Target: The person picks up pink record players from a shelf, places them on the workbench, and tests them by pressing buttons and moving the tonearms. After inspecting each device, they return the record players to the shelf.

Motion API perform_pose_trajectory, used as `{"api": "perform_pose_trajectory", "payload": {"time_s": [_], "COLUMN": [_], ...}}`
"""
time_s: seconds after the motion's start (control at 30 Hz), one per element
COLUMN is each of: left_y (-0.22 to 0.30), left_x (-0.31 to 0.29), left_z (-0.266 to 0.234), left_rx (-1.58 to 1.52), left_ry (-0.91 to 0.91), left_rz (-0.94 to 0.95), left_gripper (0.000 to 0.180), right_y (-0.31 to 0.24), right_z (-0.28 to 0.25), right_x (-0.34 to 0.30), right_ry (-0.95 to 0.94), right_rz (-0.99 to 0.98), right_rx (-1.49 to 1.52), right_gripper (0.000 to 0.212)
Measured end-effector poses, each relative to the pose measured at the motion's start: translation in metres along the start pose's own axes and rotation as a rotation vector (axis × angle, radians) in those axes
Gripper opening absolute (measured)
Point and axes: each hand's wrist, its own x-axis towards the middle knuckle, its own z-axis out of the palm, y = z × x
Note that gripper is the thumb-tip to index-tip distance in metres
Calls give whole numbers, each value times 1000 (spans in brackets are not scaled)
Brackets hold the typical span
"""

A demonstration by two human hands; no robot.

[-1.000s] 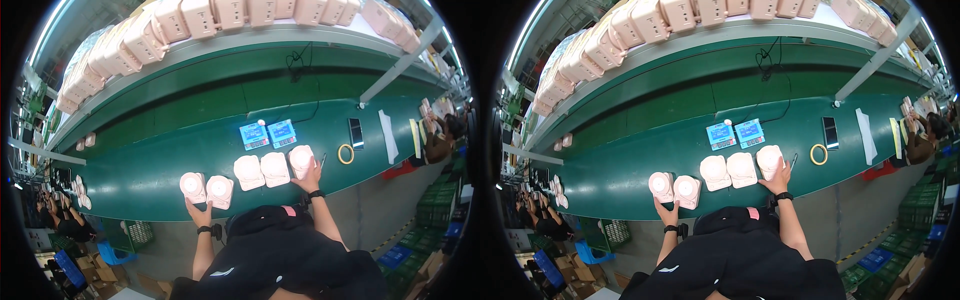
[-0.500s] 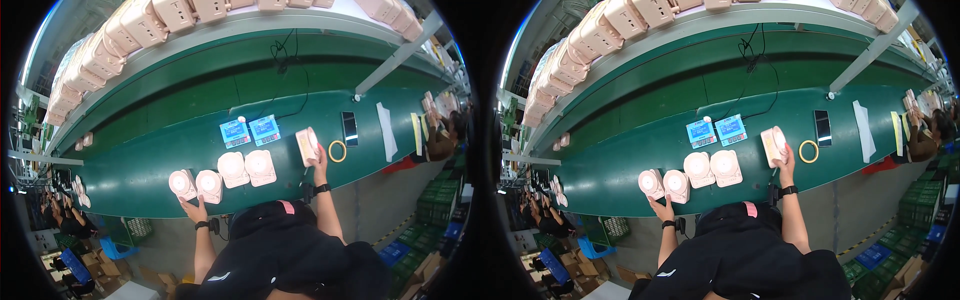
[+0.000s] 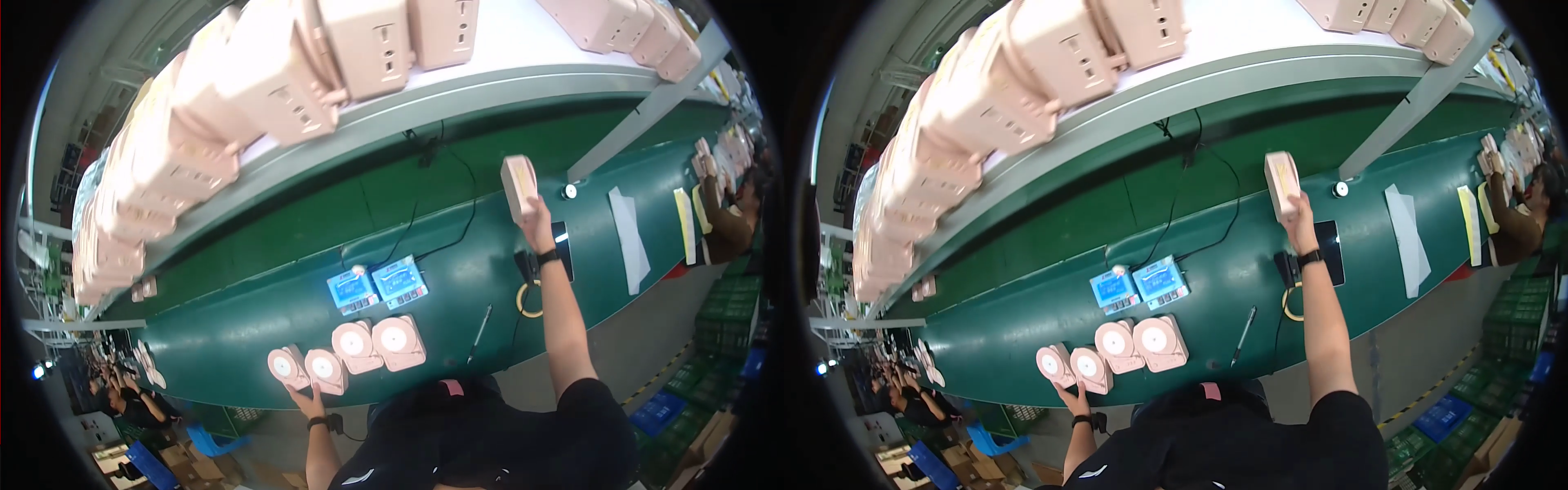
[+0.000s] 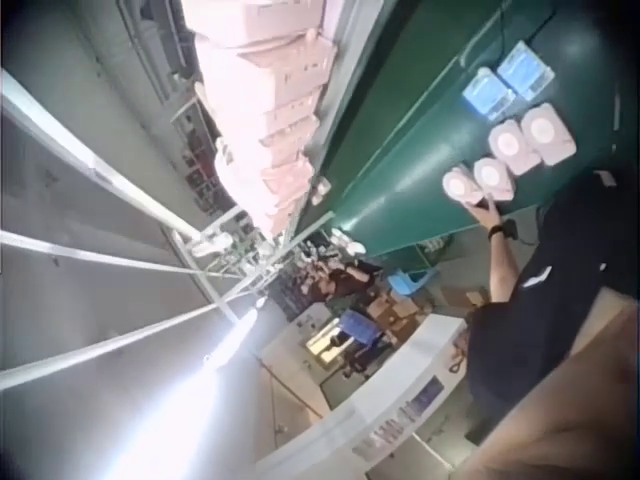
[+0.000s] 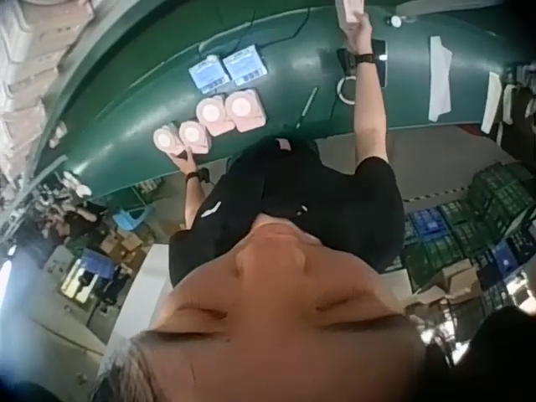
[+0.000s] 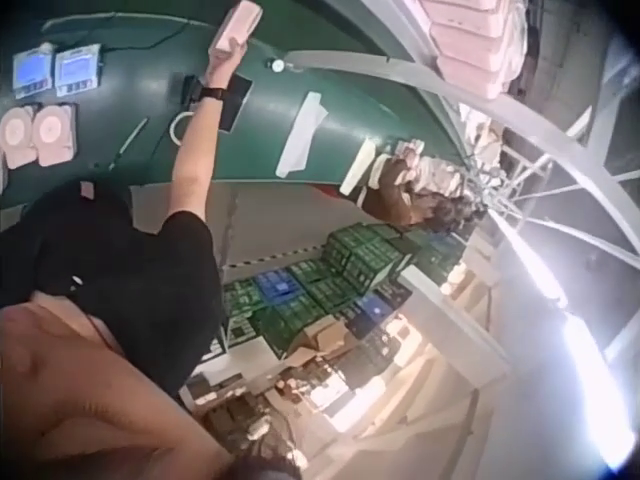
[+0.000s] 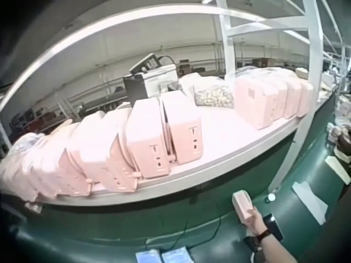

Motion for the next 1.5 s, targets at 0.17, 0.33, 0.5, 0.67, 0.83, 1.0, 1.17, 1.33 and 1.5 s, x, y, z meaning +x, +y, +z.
{"api": "perform_pose_trajectory", "payload": {"time_s": [0.17,0.33,0.5,0.67,0.83,1.0,1.17,1.33,1.5], "left_y": [5,23,18,7,9,10,27,22,36], "left_x": [6,14,13,10,7,5,2,-8,-16], "left_z": [-1,8,6,7,8,8,10,12,2], "left_rx": [48,-4,-37,-52,-33,-5,15,-252,-206], "left_ry": [-66,-105,-90,-30,-16,3,20,110,237], "left_rz": [13,-7,-46,9,29,54,3,-71,36], "left_gripper": [94,94,94,93,93,93,95,96,93], "right_y": [5,5,12,16,9,41,108,144,131], "right_z": [-1,7,6,9,17,45,106,124,123], "right_x": [115,186,168,62,-101,-199,-227,-226,-238], "right_ry": [56,43,361,365,79,-288,-710,-1076,-1007], "right_rz": [2,-33,-96,-340,-445,-482,-416,-585,-518], "right_rx": [2,39,-292,-818,-1138,-1313,-1339,-1507,-1401], "right_gripper": [52,46,45,52,52,73,103,106,102]}}
